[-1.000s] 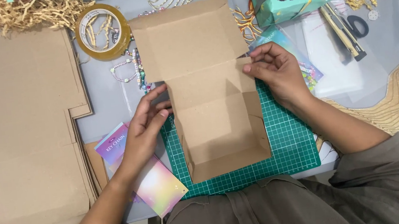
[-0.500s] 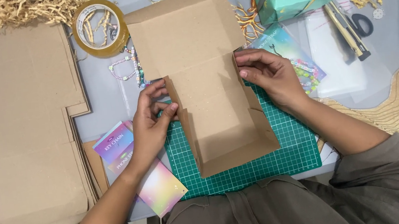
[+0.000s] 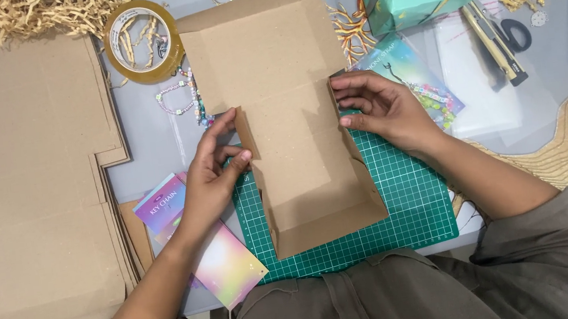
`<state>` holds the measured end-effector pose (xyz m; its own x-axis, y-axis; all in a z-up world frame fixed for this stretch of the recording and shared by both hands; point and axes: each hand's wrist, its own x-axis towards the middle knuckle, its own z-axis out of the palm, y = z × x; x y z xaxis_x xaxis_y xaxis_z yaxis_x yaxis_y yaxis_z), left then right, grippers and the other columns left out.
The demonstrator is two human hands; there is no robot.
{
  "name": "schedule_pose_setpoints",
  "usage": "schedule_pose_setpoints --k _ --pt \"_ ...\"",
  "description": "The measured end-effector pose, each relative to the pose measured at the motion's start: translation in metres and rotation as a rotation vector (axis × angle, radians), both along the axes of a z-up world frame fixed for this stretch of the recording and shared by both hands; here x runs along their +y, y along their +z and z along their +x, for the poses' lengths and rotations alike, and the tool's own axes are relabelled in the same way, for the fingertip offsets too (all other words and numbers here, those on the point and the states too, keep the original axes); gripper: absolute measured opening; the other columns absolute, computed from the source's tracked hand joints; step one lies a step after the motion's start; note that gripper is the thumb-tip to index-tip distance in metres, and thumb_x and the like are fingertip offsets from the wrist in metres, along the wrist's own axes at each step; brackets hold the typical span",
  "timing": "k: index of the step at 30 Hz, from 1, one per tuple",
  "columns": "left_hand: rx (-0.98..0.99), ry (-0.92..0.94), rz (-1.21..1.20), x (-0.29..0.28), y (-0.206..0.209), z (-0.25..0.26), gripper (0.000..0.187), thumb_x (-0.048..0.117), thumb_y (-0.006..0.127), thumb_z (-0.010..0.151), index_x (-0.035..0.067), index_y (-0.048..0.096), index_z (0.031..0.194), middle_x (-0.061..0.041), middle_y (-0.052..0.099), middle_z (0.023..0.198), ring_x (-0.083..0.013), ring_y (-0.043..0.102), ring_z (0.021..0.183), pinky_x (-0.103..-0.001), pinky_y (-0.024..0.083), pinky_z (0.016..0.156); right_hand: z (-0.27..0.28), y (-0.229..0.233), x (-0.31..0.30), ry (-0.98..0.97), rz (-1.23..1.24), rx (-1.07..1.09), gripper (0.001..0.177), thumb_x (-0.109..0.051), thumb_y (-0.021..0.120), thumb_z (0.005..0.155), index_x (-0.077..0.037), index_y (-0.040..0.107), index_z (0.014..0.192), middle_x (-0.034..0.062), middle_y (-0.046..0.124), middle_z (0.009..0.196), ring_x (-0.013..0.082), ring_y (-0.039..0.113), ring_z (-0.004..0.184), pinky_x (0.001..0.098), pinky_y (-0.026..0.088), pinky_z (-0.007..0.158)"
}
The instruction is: Assembling a cardboard gift box, filling it with decorative shredded paper, and placing a small packaged item inside.
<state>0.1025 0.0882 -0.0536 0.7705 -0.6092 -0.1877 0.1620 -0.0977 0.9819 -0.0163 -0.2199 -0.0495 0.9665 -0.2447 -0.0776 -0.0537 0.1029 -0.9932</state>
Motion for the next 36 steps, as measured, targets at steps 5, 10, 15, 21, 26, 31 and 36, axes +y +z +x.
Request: schedule_pose_setpoints --k 5,10,15,21,26,31,36 --pt "0.022 0.030 -0.023 -0.002 -0.007 0.001 0.069 -0.002 0.070 0.100 0.012 0.046 0.163 -0.014 0.053 0.148 -0.0174 0.068 0.105 -0.037 0.069 0.088 0.001 -0.014 -0.007 -0.019 0.045 0.037 0.064 0.006 0.086 0.084 0.008 0.061 0.143 0.0172 0.068 0.136 0.0219 0.070 0.126 0.0266 0.060 0.107" --pt "0.026 0.019 -0.012 -0.001 -0.007 0.003 0.067 -0.001 0.071 0.100 0.013 0.048 0.161 -0.013 0.054 0.145 -0.0165 0.069 0.101 -0.036 0.069 0.086 0.002 -0.008 -0.003 -0.020 0.003 0.063 0.052 0.006 0.086 0.086 0.005 0.068 0.135 0.0197 0.071 0.133 0.0265 0.072 0.125 0.0285 0.062 0.099" --pt "-0.009 0.046 -0.037 -0.001 -0.012 0.005 0.064 -0.003 0.070 0.101 0.015 0.052 0.160 -0.009 0.058 0.143 -0.0121 0.069 0.103 -0.035 0.066 0.092 0.003 -0.007 -0.004 -0.086 0.083 0.068 0.054 0.011 0.082 0.086 0.005 0.066 0.138 0.0234 0.072 0.131 0.0281 0.075 0.118 0.0312 0.067 0.091" --pt "-0.063 0.033 -0.019 -0.003 -0.002 0.000 0.065 -0.003 0.070 0.101 0.015 0.052 0.160 -0.011 0.057 0.143 -0.0126 0.069 0.102 -0.034 0.064 0.091 0.006 -0.008 -0.008 -0.097 0.082 0.106 0.052 0.001 0.087 0.087 0.001 0.066 0.135 0.0187 0.073 0.129 0.0241 0.078 0.110 0.0223 0.062 0.069" --pt "-0.731 -0.103 0.370 0.010 0.042 0.015 0.054 0.011 0.077 0.102 0.010 0.062 0.154 -0.018 0.064 0.118 -0.0384 0.070 0.095 -0.049 0.056 0.082 0.001 -0.021 -0.006 -0.067 -0.009 0.065 0.033 -0.003 0.085 0.093 0.001 0.072 0.122 0.0151 0.075 0.124 0.0201 0.077 0.109 0.0226 0.063 0.074" --pt "-1.115 -0.183 0.679 0.004 0.086 0.013 0.040 0.028 0.074 0.108 0.016 0.074 0.146 -0.005 0.064 0.092 -0.0265 0.067 0.080 -0.038 0.054 0.068 -0.005 0.004 -0.009 -0.013 -0.080 0.068 0.023 -0.011 0.074 0.105 0.002 0.073 0.123 0.0173 0.074 0.120 0.0205 0.073 0.106 0.0284 0.063 0.076" --pt "-1.529 -0.480 0.604 -0.056 0.081 0.008 0.032 0.020 0.072 0.097 0.029 0.076 0.127 0.000 0.070 0.119 -0.0261 0.069 0.109 -0.039 0.057 0.089 -0.017 0.036 -0.012 0.181 -0.315 0.101 0.041 -0.022 0.087 0.091 0.000 0.074 0.123 0.0133 0.070 0.091 0.0220 0.066 0.079 0.0343 0.051 0.068"
